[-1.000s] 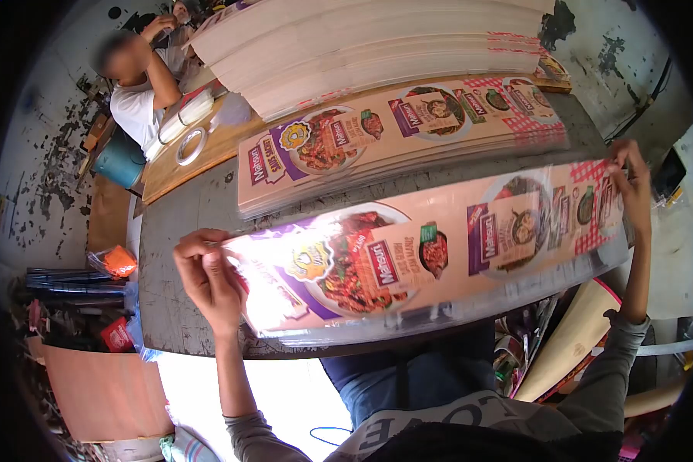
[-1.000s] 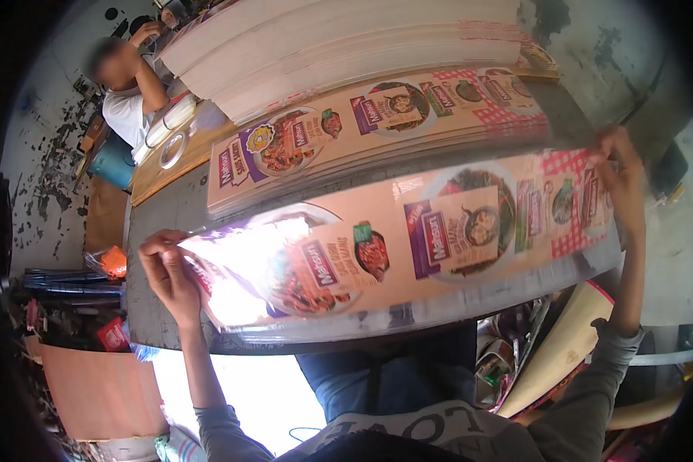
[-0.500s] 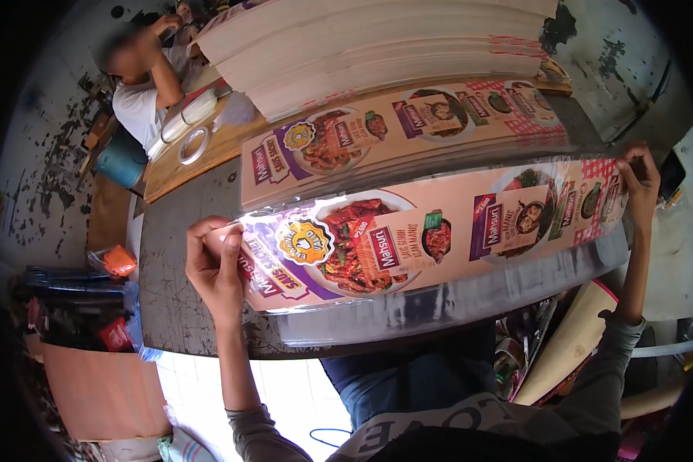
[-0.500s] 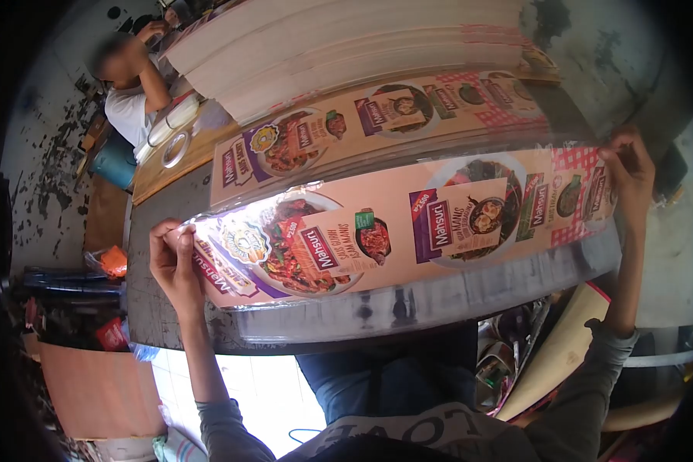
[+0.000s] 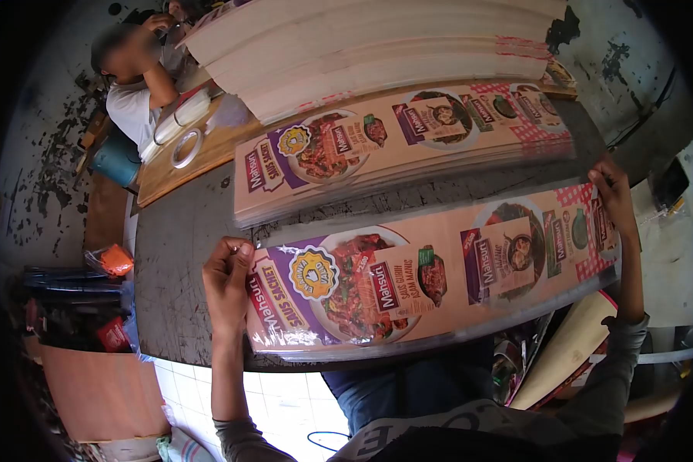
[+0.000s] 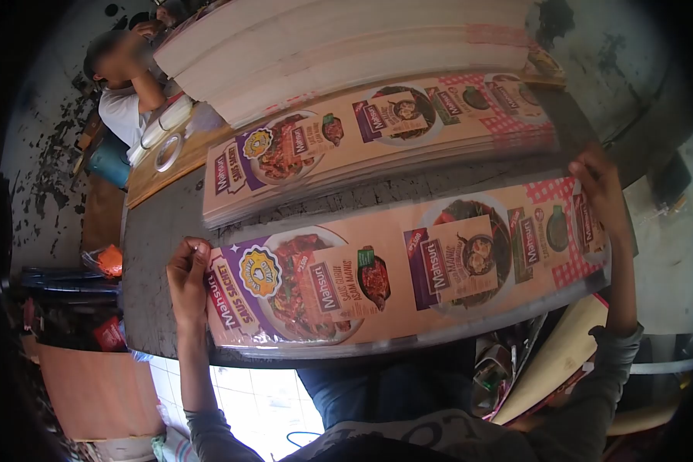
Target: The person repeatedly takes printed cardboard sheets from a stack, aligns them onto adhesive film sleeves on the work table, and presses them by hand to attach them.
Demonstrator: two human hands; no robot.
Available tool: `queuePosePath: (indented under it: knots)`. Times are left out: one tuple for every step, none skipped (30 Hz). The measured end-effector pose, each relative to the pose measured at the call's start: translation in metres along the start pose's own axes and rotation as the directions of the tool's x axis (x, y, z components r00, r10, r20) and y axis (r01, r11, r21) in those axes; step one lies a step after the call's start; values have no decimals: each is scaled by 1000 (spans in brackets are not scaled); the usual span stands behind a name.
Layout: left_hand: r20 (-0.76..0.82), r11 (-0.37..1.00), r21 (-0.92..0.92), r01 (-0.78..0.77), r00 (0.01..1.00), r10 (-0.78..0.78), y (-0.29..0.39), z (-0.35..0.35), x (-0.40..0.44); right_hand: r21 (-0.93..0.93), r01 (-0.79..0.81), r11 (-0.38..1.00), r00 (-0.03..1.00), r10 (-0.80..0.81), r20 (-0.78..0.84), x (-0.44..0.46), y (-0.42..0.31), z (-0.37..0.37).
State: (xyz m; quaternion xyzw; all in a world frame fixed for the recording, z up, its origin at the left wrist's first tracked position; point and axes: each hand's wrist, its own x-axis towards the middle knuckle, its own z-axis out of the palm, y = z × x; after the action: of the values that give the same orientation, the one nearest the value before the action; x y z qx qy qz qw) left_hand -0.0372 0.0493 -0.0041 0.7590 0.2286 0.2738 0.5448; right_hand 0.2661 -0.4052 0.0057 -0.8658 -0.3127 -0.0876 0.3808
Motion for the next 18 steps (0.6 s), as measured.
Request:
queuePosePath:
  knots:
    - [0,1000,1,2,1000,-2,1,0,0,-26,3,1000,1000,-3,22,1,5,1]
    - [33,998,-21,64,997,-63,2,0,0,-53,8,999,999,-6,43,2,7,2]
    - [66,991,-42,126,990,-123,4,0,0,-52,9,999,999,-7,46,3,6,3]
    - [65,991,-42,128,990,-125,4,-2,0,-45,-57,997,994,61,96,3,3,4]
    - [91,988,81,130,986,-137,5,-5,0,-41,-122,992,981,127,146,3,-1,5]
    - [116,971,202,125,982,-151,5,-7,0,-42,-121,992,981,126,146,4,-4,6]
    - [116,972,201,125,982,-150,3,-5,0,-139,-32,990,985,55,166,5,-6,6]
    - [145,930,347,-122,987,75,-1,-4,1,-232,59,971,981,-14,193,6,-10,7]
    - [207,808,472,-352,935,287,-3,-2,0,-231,60,971,981,-15,192,7,-14,7]
    - [190,854,452,-258,963,191,0,-2,-2,-230,56,972,976,-5,218,8,-19,6]
    - [191,853,453,-259,963,191,6,1,-2,-228,51,972,970,6,242,9,-23,7]
    - [214,808,524,-270,960,182,13,5,-4,-228,51,972,970,6,242,10,-26,9]
    - [237,757,591,-281,957,170,19,10,-6,-215,164,963,956,-101,276,12,-30,12]
    - [236,757,590,-282,956,172,24,15,-5,-199,276,940,928,-207,309,14,-35,15]
    - [343,633,647,-426,904,257,29,21,-4,-201,277,940,928,-208,308,15,-43,19]
    - [454,485,675,-556,831,321,32,27,-1,-109,181,977,925,-131,358,16,-54,25]
    - [453,484,675,-557,830,325,33,35,1,-21,75,997,909,-59,413,17,-61,29]
    - [505,501,620,-604,796,334,33,43,3,-4,108,994,892,-95,442,20,-59,37]
